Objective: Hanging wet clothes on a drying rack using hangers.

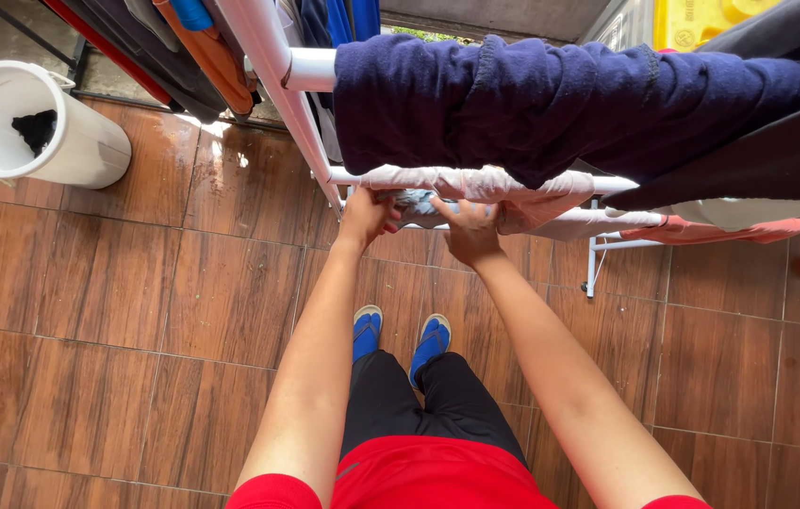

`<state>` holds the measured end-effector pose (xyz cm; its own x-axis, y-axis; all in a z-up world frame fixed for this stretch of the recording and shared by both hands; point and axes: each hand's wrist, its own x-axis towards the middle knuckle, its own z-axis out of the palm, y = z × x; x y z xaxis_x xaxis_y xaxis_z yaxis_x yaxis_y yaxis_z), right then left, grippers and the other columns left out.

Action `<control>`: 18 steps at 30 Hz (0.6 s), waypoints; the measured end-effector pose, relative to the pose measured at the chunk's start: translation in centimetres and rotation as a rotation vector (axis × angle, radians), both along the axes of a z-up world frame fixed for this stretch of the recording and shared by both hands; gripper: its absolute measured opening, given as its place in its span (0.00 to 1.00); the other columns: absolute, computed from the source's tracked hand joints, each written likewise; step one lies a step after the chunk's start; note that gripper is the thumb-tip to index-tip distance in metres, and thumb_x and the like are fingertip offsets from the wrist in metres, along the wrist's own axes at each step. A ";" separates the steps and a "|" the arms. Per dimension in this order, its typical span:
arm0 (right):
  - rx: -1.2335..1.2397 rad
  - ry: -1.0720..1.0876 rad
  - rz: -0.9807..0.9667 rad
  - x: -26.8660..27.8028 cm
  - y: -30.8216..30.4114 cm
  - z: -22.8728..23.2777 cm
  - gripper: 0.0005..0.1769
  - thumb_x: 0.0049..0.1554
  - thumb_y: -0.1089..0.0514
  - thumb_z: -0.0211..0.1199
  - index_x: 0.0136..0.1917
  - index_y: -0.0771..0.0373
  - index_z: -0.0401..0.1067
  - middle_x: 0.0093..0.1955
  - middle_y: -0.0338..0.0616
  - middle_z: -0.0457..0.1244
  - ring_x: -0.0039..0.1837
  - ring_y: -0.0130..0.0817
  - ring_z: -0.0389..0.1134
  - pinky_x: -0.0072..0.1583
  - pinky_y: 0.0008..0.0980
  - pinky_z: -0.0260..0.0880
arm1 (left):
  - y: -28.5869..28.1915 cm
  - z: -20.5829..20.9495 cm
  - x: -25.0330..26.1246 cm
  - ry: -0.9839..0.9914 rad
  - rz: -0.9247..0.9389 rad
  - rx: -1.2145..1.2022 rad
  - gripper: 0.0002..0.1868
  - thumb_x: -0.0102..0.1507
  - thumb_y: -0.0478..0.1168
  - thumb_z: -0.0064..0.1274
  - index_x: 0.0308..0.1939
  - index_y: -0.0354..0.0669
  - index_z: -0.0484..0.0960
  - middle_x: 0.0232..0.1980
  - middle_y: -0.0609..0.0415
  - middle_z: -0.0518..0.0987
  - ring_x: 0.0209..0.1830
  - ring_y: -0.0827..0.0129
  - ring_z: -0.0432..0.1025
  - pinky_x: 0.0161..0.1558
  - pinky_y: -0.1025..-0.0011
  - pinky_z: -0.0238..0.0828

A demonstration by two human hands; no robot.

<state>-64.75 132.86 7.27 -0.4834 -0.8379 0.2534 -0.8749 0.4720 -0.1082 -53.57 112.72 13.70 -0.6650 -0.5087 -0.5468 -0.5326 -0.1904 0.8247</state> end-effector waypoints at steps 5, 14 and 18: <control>0.159 -0.151 0.016 2.3 -3.1 -0.1 0.41 0.51 0.56 0.71 0.77 0.42 0.63 0.68 0.48 0.59 0.68 0.48 0.60 0.64 0.57 0.53 | 1.2 0.6 1.1 -0.079 0.058 -0.733 0.28 0.56 0.53 0.63 0.52 0.38 0.77 0.42 0.40 0.84 0.42 0.40 0.77 0.43 0.46 0.71; 0.208 -0.296 0.038 2.7 -6.8 1.4 0.46 0.49 0.52 0.72 0.77 0.41 0.58 0.70 0.52 0.54 0.73 0.58 0.52 0.63 0.74 0.47 | 2.8 1.1 2.8 -0.272 0.239 -0.859 0.27 0.63 0.61 0.56 0.52 0.43 0.77 0.33 0.39 0.83 0.36 0.38 0.78 0.38 0.44 0.72; 0.301 -0.455 0.034 2.6 -7.6 1.7 0.44 0.48 0.54 0.70 0.75 0.43 0.57 0.74 0.47 0.53 0.75 0.56 0.52 0.62 0.69 0.53 | 2.3 2.1 2.8 -0.170 0.212 -0.842 0.22 0.61 0.57 0.57 0.44 0.41 0.80 0.30 0.46 0.85 0.33 0.42 0.78 0.36 0.46 0.72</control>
<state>-62.19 125.29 8.99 -0.4601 -0.8580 -0.2283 -0.7862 0.5132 -0.3443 -50.77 115.06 15.83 -0.4550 -0.8903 -0.0185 -0.6833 0.3357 0.6484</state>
